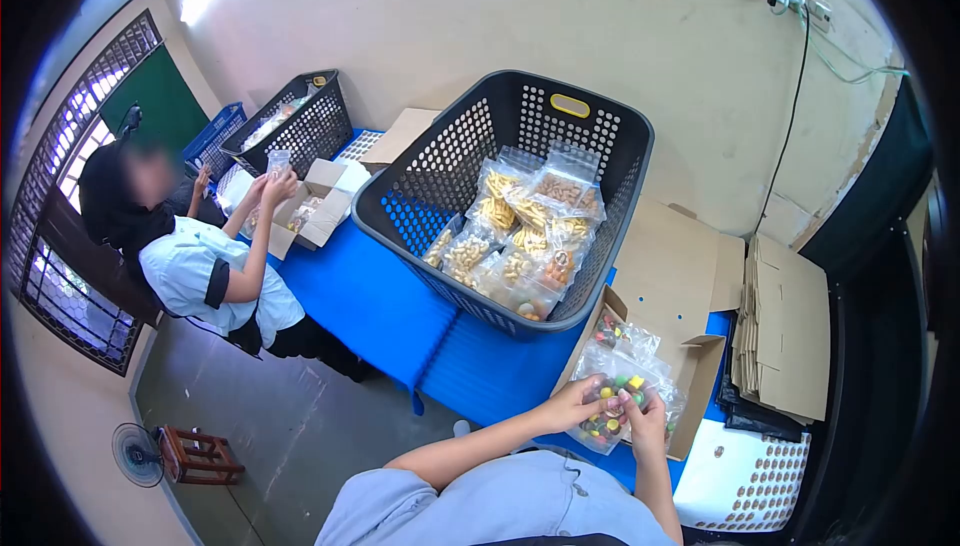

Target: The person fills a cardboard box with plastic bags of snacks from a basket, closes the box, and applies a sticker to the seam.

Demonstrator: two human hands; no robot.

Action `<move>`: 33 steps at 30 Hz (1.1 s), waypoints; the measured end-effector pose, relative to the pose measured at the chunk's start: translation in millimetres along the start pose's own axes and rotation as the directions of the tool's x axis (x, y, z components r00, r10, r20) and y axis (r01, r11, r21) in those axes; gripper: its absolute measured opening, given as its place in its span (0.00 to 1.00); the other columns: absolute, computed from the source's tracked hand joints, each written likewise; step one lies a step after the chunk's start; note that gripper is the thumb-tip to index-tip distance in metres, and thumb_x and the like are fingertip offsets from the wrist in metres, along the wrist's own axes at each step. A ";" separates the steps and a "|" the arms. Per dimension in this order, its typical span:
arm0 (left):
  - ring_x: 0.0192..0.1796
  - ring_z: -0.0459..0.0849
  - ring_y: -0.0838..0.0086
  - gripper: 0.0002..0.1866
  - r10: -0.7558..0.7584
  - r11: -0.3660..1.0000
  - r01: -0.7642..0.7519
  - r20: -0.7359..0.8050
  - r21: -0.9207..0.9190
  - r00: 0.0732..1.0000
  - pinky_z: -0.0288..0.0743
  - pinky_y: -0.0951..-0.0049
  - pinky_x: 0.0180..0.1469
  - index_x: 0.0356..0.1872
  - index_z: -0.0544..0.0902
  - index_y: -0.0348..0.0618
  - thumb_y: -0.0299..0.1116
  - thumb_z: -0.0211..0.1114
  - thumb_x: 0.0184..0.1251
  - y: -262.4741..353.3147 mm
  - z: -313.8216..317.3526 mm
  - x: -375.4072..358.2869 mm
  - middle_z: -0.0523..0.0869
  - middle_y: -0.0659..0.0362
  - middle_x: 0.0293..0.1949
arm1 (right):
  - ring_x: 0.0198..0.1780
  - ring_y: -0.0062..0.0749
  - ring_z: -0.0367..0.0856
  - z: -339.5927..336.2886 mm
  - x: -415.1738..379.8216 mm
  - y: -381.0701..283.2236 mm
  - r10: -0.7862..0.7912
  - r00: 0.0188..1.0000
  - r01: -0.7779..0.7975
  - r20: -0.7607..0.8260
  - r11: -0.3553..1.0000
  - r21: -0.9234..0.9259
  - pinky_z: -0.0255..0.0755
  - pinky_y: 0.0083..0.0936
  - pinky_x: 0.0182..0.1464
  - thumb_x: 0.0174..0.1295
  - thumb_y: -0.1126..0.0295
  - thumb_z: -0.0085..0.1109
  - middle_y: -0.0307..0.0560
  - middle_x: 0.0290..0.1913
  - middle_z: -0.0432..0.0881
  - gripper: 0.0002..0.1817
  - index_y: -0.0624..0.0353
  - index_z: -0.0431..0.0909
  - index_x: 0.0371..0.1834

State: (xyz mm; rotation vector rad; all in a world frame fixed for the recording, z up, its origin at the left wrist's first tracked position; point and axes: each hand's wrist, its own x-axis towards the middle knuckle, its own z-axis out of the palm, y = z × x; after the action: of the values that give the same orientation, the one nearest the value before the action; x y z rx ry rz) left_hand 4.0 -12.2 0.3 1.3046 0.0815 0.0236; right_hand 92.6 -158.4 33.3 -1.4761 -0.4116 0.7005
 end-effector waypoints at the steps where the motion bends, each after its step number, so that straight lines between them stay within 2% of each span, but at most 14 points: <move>1: 0.48 0.78 0.80 0.22 -0.016 0.999 0.016 -0.006 -0.033 1.000 0.76 0.76 0.49 0.62 0.66 0.36 0.39 0.55 0.74 -1.6 0.6 -0.4 0.79 0.58 0.49 | 0.33 0.14 0.74 0.0 -0.2 -0.7 -0.004 1.000 0.004 0.010 1.000 -0.010 0.69 0.13 0.31 0.67 0.64 0.59 0.37 0.35 0.80 0.14 0.63 0.76 0.48; 6: 0.46 0.78 0.80 0.23 -0.066 0.998 0.066 0.008 0.025 0.998 0.76 0.76 0.48 0.63 0.65 0.36 0.41 0.51 0.76 -0.7 -6.7 2.1 0.79 0.58 0.48 | 0.36 0.18 0.76 -4.6 2.5 25.4 0.042 0.994 -0.022 -0.098 0.979 0.202 0.71 0.16 0.35 0.67 0.65 0.58 0.38 0.38 0.80 0.13 0.61 0.76 0.49; 8: 0.46 0.78 0.78 0.24 -0.133 0.975 0.122 0.045 0.184 0.990 0.75 0.75 0.48 0.63 0.65 0.35 0.45 0.49 0.77 19.9 -6.0 -1.2 0.78 0.56 0.49 | 0.37 0.18 0.77 -8.8 4.6 26.9 0.092 0.981 -0.046 -0.172 0.966 0.256 0.72 0.17 0.37 0.67 0.66 0.57 0.39 0.40 0.81 0.12 0.60 0.76 0.48; 10: 0.46 0.79 0.76 0.25 -0.113 0.964 0.080 0.119 0.252 0.986 0.75 0.75 0.49 0.63 0.65 0.35 0.46 0.48 0.77 16.6 -9.7 0.1 0.77 0.55 0.50 | 0.40 0.19 0.78 -12.1 6.1 22.9 -0.010 0.977 0.076 -0.211 0.948 0.308 0.71 0.18 0.45 0.67 0.65 0.59 0.41 0.39 0.82 0.12 0.62 0.77 0.46; 12: 0.49 0.79 0.74 0.25 -0.013 0.915 -0.063 0.184 0.400 0.983 0.73 0.74 0.51 0.61 0.68 0.35 0.48 0.50 0.76 13.0 -10.3 -0.3 0.76 0.52 0.53 | 0.41 0.20 0.78 -24.8 6.7 26.3 -0.021 0.983 0.082 -0.180 0.939 0.335 0.71 0.19 0.46 0.66 0.66 0.59 0.41 0.39 0.83 0.10 0.61 0.78 0.44; 14: 0.49 0.79 0.75 0.24 -0.066 0.941 0.006 0.168 0.337 0.984 0.73 0.75 0.51 0.60 0.68 0.36 0.46 0.52 0.75 15.7 -9.3 -0.2 0.75 0.52 0.53 | 0.40 0.22 0.79 -35.2 6.8 32.4 -0.036 0.992 0.081 -0.122 0.919 0.386 0.71 0.21 0.45 0.63 0.70 0.62 0.41 0.36 0.84 0.06 0.62 0.81 0.37; 15: 0.50 0.79 0.76 0.23 -0.129 0.958 0.083 0.150 0.276 0.980 0.73 0.75 0.50 0.59 0.69 0.36 0.44 0.55 0.74 18.9 -8.5 1.5 0.75 0.52 0.54 | 0.40 0.22 0.79 -37.3 7.0 32.6 -0.047 0.992 0.089 -0.120 0.923 0.375 0.71 0.21 0.45 0.63 0.70 0.62 0.41 0.36 0.84 0.06 0.62 0.81 0.37; 16: 0.47 0.80 0.78 0.18 0.026 0.999 -0.024 0.063 -0.031 0.998 0.74 0.76 0.48 0.52 0.76 0.38 0.40 0.62 0.70 4.9 -2.7 6.7 0.80 0.55 0.47 | 0.39 0.22 0.79 -36.9 6.6 32.9 -0.061 0.996 0.074 -0.061 0.967 0.243 0.71 0.20 0.45 0.63 0.70 0.62 0.41 0.35 0.84 0.07 0.63 0.81 0.36; 20: 0.42 0.81 0.83 0.10 0.086 0.957 -0.059 -0.083 0.284 0.993 0.74 0.79 0.44 0.41 0.84 0.39 0.34 0.67 0.64 19.9 -11.3 12.1 0.86 0.63 0.33 | 0.38 0.21 0.79 -27.7 2.2 27.7 -0.007 1.000 0.007 -0.013 0.999 -0.033 0.71 0.19 0.44 0.63 0.69 0.62 0.43 0.33 0.84 0.10 0.67 0.83 0.36; 23: 0.42 0.81 0.84 0.11 -0.071 0.975 0.073 -0.019 0.208 0.997 0.73 0.80 0.44 0.46 0.84 0.40 0.31 0.67 0.64 24.3 -18.1 13.5 0.87 0.61 0.37 | 0.40 0.22 0.79 -30.9 1.2 23.5 -0.009 0.999 0.010 0.034 0.999 -0.044 0.70 0.21 0.46 0.66 0.66 0.59 0.45 0.36 0.86 0.14 0.68 0.84 0.42; 25: 0.42 0.81 0.84 0.14 -0.074 0.990 0.071 0.017 0.125 0.997 0.73 0.80 0.45 0.50 0.82 0.41 0.31 0.67 0.64 35.0 -19.1 10.8 0.87 0.61 0.38 | 0.42 0.23 0.80 -36.9 -1.6 24.3 0.024 0.993 -0.033 0.119 0.997 0.076 0.70 0.23 0.49 0.69 0.63 0.54 0.46 0.38 0.86 0.17 0.68 0.83 0.43; 30: 0.44 0.81 0.82 0.19 -0.091 0.995 0.089 0.055 0.048 0.994 0.74 0.78 0.48 0.55 0.79 0.40 0.29 0.68 0.63 24.6 -27.2 11.4 0.86 0.60 0.41 | 0.46 0.24 0.80 -38.9 -3.1 12.0 0.010 0.996 -0.008 0.093 1.000 -0.021 0.68 0.22 0.54 0.71 0.62 0.50 0.46 0.40 0.86 0.19 0.68 0.83 0.44; 32: 0.45 0.80 0.81 0.20 0.216 0.951 -0.171 -0.157 0.258 0.964 0.74 0.77 0.51 0.53 0.77 0.39 0.29 0.70 0.60 20.3 -25.8 10.7 0.83 0.59 0.44 | 0.48 0.27 0.80 -37.1 -1.9 11.2 -0.055 0.996 0.061 0.069 0.994 -0.088 0.68 0.25 0.56 0.72 0.60 0.49 0.47 0.41 0.86 0.20 0.68 0.82 0.46; 33: 0.45 0.80 0.81 0.20 0.217 0.950 -0.173 -0.155 0.259 0.964 0.74 0.77 0.51 0.53 0.77 0.39 0.29 0.70 0.60 17.2 -25.5 10.3 0.83 0.59 0.44 | 0.50 0.29 0.79 -34.6 -1.7 8.8 -0.100 0.995 0.099 -0.005 0.988 -0.118 0.68 0.26 0.57 0.72 0.60 0.48 0.48 0.45 0.85 0.20 0.68 0.82 0.48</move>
State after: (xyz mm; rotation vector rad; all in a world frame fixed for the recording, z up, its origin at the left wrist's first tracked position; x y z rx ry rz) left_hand 12.8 17.5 9.8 1.5510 0.1136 0.3124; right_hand 112.3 -186.2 22.2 -1.5583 -0.5225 0.5968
